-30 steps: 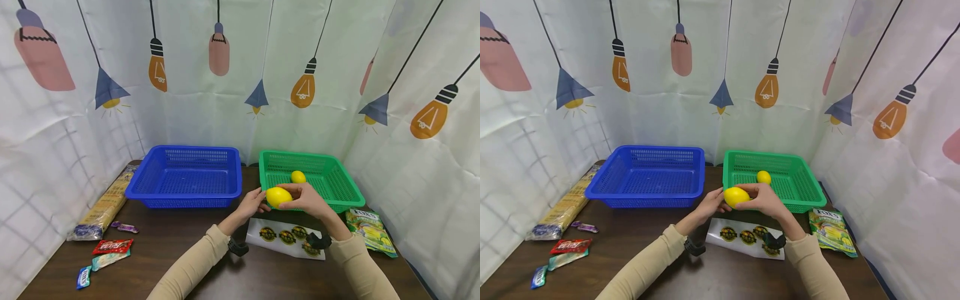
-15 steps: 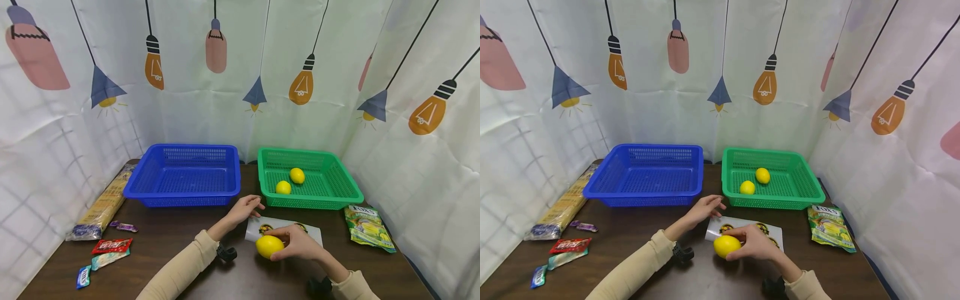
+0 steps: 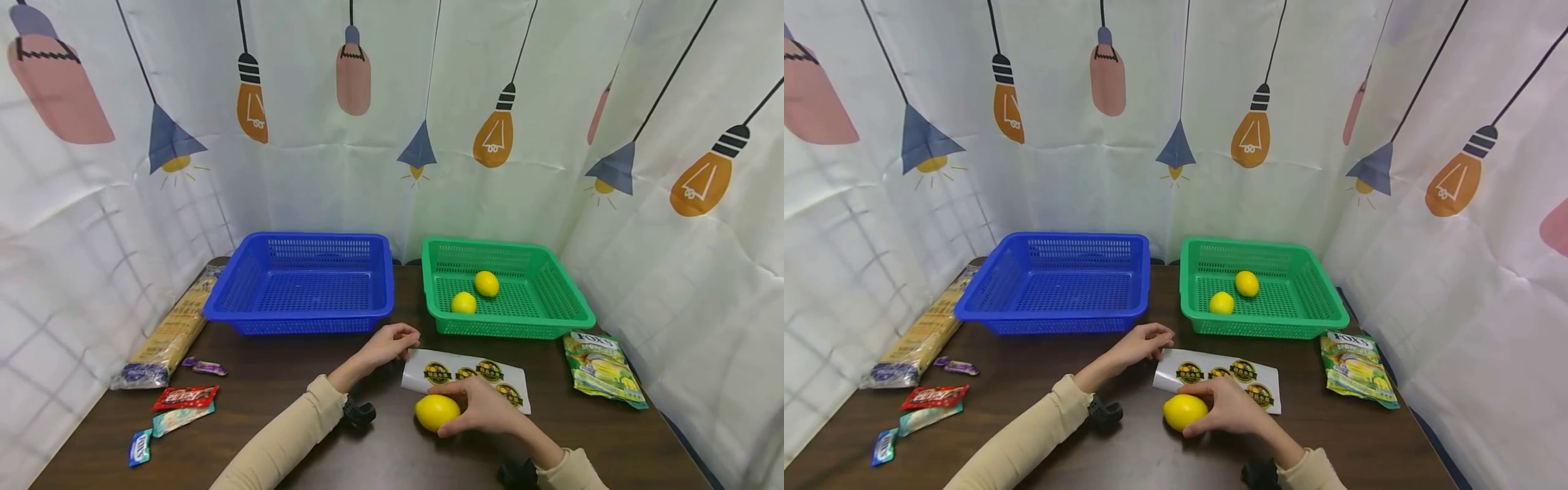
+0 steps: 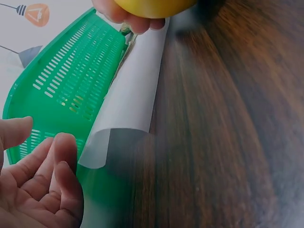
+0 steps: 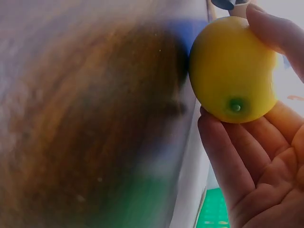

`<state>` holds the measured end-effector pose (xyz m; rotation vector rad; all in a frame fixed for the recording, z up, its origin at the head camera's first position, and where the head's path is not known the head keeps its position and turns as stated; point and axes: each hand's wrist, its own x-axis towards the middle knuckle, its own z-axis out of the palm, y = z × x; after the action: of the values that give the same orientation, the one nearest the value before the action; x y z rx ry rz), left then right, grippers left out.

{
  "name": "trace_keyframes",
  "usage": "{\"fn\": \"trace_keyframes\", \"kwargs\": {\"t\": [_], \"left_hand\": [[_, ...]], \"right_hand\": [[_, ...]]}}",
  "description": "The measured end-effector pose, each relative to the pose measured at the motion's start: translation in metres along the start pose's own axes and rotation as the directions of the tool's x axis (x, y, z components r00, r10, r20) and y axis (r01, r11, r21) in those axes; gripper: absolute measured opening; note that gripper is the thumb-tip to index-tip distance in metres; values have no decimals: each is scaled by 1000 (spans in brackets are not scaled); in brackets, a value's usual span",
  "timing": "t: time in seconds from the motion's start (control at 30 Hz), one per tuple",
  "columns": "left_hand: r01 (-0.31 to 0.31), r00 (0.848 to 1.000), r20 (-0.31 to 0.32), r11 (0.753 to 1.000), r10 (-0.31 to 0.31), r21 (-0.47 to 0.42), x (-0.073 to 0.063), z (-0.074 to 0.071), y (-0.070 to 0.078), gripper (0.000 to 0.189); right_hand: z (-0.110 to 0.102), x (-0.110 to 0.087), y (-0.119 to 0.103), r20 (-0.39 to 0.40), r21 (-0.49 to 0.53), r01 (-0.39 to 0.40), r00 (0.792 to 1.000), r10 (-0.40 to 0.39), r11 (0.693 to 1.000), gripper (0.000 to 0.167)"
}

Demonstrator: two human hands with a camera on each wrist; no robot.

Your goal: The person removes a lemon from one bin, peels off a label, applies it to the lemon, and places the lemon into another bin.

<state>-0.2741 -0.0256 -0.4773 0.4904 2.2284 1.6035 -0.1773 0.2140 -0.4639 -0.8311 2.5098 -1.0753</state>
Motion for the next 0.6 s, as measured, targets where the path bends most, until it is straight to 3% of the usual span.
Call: {"fn": "trace_keyframes", "kwargs": {"t": [0.17, 0.33, 0.6], "left_hand": [[1, 1000, 13, 997, -2, 74, -4, -2, 0, 37], [-7, 1000, 29, 986, 2, 166, -4, -2, 0, 36], [-59, 998, 45, 935, 46, 350, 0, -3, 3, 45]], "right_hand": [[-4, 0, -2, 21, -27, 12, 1000, -11, 1000, 62], [-22, 4, -5, 9, 9, 20, 1000, -20, 1000, 57], [-52, 28, 4, -57, -43, -4, 998, 2, 999, 38]]}}
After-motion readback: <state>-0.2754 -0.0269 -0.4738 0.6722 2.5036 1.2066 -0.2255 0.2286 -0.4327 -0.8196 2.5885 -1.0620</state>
